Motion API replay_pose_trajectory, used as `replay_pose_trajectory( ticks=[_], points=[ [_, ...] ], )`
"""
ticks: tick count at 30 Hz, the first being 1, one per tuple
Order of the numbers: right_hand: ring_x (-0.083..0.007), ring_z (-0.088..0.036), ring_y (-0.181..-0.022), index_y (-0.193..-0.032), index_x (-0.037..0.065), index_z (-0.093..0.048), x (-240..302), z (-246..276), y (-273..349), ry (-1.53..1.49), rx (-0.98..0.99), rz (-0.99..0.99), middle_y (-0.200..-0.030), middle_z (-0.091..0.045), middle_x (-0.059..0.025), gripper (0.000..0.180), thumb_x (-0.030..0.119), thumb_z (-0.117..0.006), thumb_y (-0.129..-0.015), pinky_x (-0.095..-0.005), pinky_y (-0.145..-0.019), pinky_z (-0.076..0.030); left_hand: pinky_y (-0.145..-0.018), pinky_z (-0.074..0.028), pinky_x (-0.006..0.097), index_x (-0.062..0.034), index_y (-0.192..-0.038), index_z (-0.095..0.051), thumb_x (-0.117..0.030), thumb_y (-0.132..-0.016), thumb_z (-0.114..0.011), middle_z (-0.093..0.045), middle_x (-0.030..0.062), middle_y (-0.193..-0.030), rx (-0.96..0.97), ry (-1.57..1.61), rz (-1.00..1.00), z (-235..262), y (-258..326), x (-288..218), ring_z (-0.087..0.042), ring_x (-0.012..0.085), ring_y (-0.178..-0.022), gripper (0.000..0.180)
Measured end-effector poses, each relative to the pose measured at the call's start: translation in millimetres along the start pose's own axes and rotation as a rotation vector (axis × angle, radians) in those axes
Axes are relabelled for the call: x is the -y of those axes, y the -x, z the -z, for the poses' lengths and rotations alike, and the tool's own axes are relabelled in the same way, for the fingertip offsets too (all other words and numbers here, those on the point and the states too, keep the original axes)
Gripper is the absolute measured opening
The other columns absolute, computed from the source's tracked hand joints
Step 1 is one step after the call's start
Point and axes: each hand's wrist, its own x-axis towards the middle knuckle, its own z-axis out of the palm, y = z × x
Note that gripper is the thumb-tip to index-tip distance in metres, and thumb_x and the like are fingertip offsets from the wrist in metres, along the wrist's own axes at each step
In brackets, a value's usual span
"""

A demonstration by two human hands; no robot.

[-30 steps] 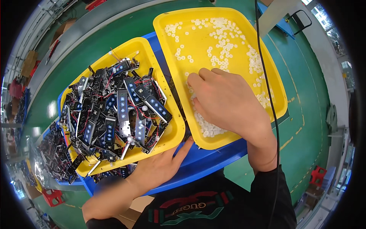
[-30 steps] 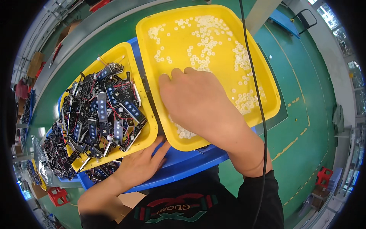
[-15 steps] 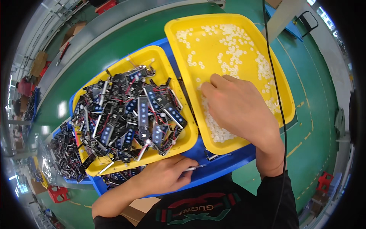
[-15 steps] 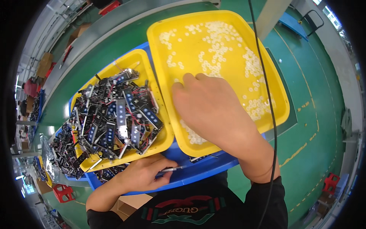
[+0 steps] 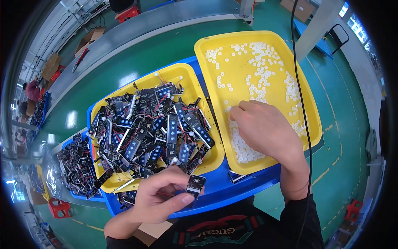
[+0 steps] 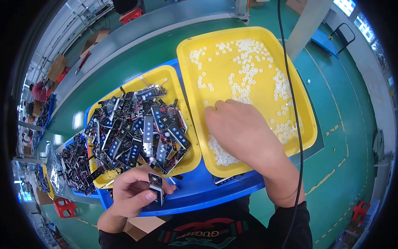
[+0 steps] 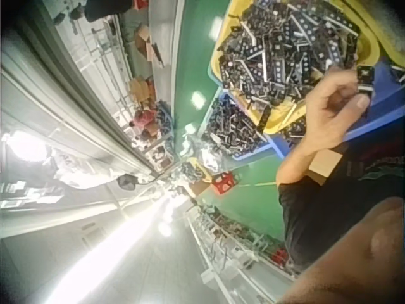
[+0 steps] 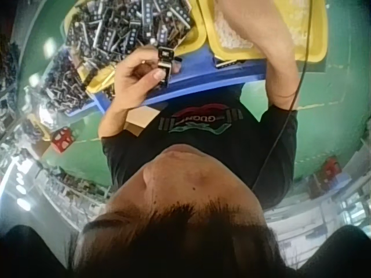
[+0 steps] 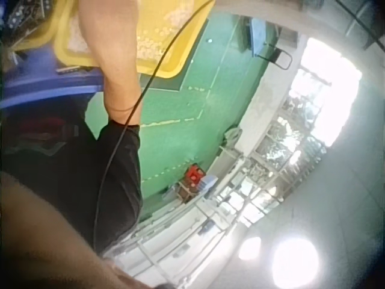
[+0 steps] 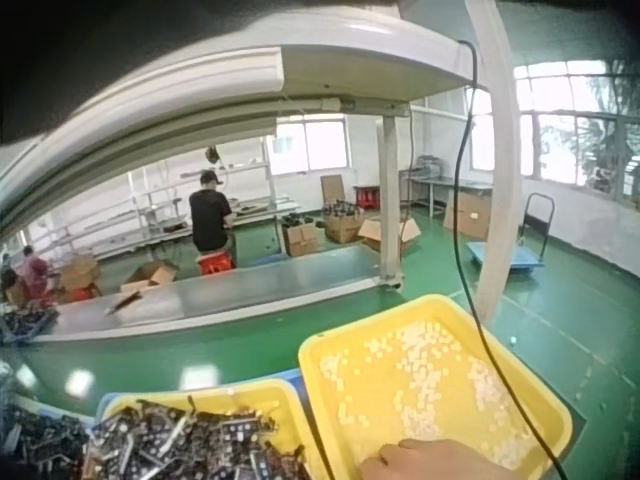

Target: The person repeatedly picks up small electronic circuit boards from a yellow bin and attaches small white plastic components to them by hand. The person handles the items one at a time, placing the finished units back into the bin. The task is performed in a factory setting with other workers visible in the background.

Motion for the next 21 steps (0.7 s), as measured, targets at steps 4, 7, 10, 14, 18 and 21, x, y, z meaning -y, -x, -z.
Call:
replay_pose_trajectory(
  ticks=[4,7,10,14,18,21],
  points=[
    [-0.0321,-0.061,-0.078,-0.084,0.002,-0.057,0.8,5.4,-5.5,-0.04,0.058,-0.053,-0.076,-0.056,-0.013,0.009,0.003,-0.058,-0.075,-0.0414,-0.068,-0.05,-0.08,-0.054,0.038,0.0031,-0.103,-0.056,-0.003,-0.086,-0.067,-0.065,0.0174,-0.09,-0.124,-0.034,0.018,3.3,-0.1,-7.1,-0.066,0.024,-0.085,0.021],
    [-0.034,-0.06,-0.078,-0.087,0.002,-0.058,6.2,15.3,-9.4,-0.121,-0.008,-0.11,-0.08,-0.055,-0.0144,0.012,-0.001,-0.056,-0.076,-0.0431,-0.068,-0.049,-0.076,-0.054,0.036,0.0025,-0.103,-0.054,-0.001,-0.086,-0.066,-0.064,0.0159,-0.089,-0.201,0.049,0.016,7.1,1.8,-9.4,-0.065,0.0217,-0.082,0.021],
    [-0.034,-0.059,-0.078,-0.092,0.002,-0.06,8.7,20.0,-13.3,-0.177,-0.132,-0.12,-0.083,-0.053,-0.0137,0.019,-0.006,-0.056,-0.074,-0.0433,-0.069,-0.048,-0.08,-0.051,0.027,0.0027,-0.116,-0.053,0.011,-0.087,-0.062,-0.063,0.0099,-0.103,-0.153,0.138,-0.029,16.8,2.2,-3.3,-0.061,0.0117,-0.092,0.032],
    [-0.0318,-0.058,-0.074,-0.095,0.002,-0.061,14.6,24.8,-18.0,-0.293,-0.276,-0.06,-0.081,-0.052,-0.0112,0.026,-0.011,-0.06,-0.072,-0.0397,-0.067,-0.049,-0.084,-0.051,0.029,0.0025,-0.12,-0.051,0.011,-0.086,-0.063,-0.062,0.0103,-0.106,-0.189,0.146,-0.067,13.3,-2.2,-5.2,-0.06,0.0134,-0.097,0.037],
    [-0.025,-0.061,-0.071,-0.093,0.002,-0.063,24.5,28.1,-19.8,-0.562,-0.342,0.0,-0.08,-0.058,-0.0098,0.024,-0.009,-0.067,-0.073,-0.0332,-0.063,-0.05,-0.075,-0.055,0.035,0.0031,-0.119,-0.049,0.007,-0.081,-0.068,-0.062,0.0138,-0.095,-0.269,0.183,-0.046,11.3,-4.5,-8.3,-0.064,0.0209,-0.086,0.043],
    [-0.0211,-0.063,-0.072,-0.091,0.001,-0.066,35.0,29.1,-18.0,-0.82,-0.323,0.058,-0.083,-0.064,-0.0099,0.022,-0.009,-0.071,-0.072,-0.0298,-0.064,-0.05,-0.067,-0.059,0.039,0.0032,-0.118,-0.049,0.005,-0.075,-0.074,-0.061,0.0157,-0.087,-0.301,0.193,-0.051,6.8,-5.1,-9.5,-0.064,0.0234,-0.078,0.05]
  ],
)
